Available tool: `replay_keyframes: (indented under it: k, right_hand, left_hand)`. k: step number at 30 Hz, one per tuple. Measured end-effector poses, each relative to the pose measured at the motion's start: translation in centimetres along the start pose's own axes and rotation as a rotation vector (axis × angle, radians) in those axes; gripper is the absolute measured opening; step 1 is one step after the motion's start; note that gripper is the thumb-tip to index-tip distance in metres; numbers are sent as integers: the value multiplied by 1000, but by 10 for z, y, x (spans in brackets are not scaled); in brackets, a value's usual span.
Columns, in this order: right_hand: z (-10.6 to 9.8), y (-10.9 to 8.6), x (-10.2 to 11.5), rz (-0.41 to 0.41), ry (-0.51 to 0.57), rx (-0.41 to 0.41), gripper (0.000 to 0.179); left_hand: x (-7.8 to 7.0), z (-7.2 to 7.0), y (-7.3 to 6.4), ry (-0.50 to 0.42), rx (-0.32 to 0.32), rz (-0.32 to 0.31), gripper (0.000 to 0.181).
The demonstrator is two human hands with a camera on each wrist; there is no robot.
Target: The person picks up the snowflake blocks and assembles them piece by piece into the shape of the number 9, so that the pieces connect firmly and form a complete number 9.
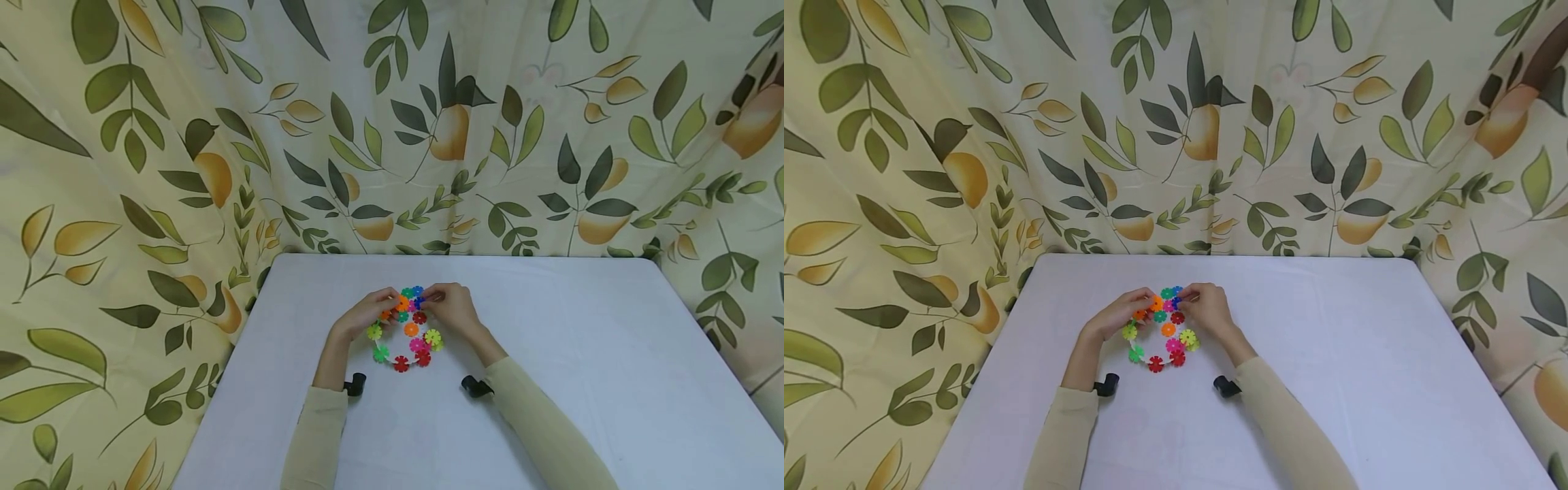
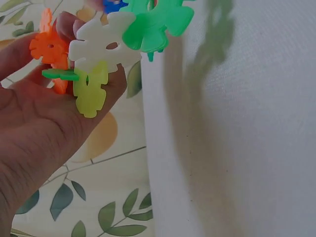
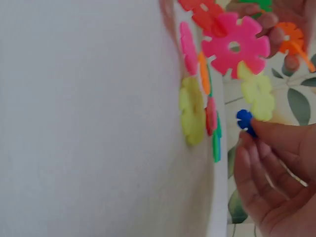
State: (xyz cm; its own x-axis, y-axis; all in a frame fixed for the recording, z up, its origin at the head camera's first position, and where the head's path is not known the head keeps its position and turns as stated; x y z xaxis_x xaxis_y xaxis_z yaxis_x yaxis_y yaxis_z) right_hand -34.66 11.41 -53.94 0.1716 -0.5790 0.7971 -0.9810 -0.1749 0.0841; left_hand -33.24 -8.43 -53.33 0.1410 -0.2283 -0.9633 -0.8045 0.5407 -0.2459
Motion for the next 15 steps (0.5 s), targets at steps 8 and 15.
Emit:
replay_keyframes:
  k: [8,15]
  right_hand:
    - [-5,-9,16,-73,75,-67,10]
    - [-2,-20,22,-135,159,-83,11]
  left_hand:
    - [2,-2,2,-5,-53,-2,23]
    - [4,-1,3,-14,-60,-11,20]
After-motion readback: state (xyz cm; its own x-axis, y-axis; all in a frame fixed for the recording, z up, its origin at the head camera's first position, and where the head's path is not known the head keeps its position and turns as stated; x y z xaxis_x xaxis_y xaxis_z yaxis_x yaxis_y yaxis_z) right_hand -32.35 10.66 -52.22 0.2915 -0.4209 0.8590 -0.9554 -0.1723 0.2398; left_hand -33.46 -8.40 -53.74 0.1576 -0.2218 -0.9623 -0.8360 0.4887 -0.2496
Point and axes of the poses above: each hand's wrist, its own y-axis towards the middle knuckle, its own z-axis out of the palm, x = y × z, the point moved 6 cm from there along y, towards the middle knuckle, and after that the axes turned 2 degrees about x, right-handed, at the moved point
